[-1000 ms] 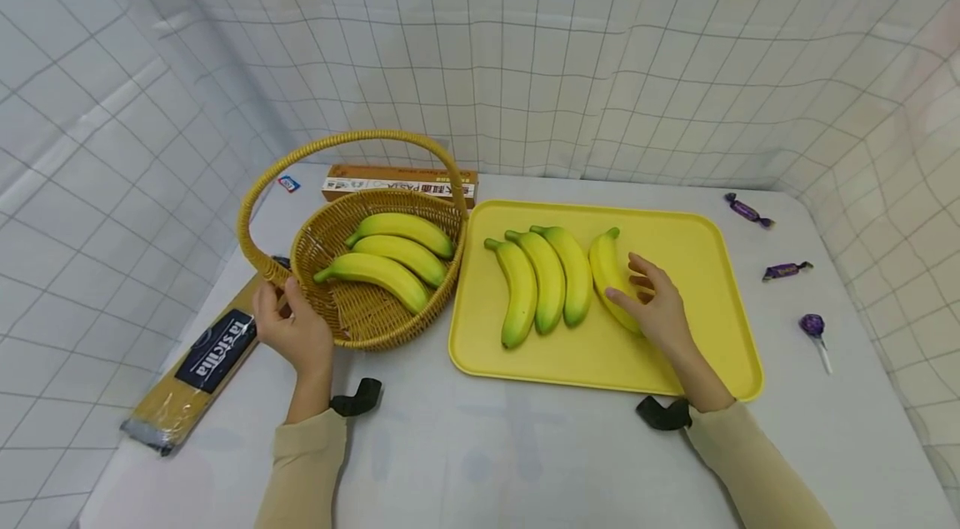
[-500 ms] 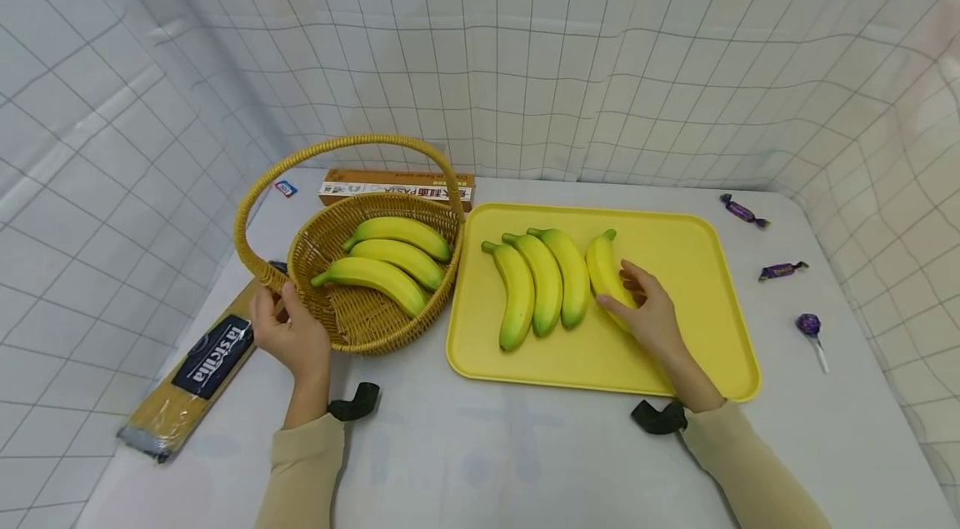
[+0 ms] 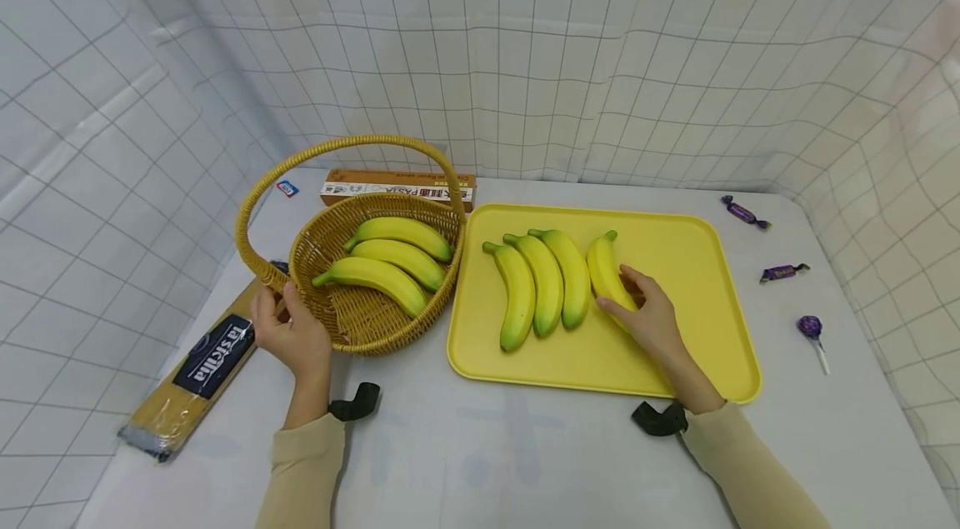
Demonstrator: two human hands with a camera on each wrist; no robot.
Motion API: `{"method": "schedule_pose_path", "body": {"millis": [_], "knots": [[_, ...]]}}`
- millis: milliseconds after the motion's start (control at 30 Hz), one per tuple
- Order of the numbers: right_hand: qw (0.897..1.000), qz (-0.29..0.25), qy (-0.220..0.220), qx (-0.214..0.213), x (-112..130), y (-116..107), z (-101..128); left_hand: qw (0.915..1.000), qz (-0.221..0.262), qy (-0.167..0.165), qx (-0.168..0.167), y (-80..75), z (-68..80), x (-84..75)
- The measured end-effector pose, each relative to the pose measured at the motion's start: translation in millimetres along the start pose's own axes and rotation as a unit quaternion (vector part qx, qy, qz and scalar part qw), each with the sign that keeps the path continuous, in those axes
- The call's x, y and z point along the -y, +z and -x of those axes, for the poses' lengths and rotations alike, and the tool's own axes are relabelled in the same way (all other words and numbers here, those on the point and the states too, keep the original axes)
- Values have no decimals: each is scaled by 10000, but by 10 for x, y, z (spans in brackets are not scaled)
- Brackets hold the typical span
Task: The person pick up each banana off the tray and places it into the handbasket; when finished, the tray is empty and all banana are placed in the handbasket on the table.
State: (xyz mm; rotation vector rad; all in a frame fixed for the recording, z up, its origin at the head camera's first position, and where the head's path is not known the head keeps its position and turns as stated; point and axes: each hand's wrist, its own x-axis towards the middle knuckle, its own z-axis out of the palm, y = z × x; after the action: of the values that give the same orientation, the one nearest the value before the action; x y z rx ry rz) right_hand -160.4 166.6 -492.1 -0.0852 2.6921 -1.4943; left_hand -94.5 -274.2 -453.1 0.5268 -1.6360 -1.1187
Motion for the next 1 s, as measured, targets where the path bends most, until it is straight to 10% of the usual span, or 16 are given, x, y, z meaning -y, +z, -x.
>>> {"method": "schedule_pose_path", "body": {"millis": [1000], "knots": [[9969,-17,84,-781,-18,-2,7,9999,-19,-64,-98,35,-6,47]]}}
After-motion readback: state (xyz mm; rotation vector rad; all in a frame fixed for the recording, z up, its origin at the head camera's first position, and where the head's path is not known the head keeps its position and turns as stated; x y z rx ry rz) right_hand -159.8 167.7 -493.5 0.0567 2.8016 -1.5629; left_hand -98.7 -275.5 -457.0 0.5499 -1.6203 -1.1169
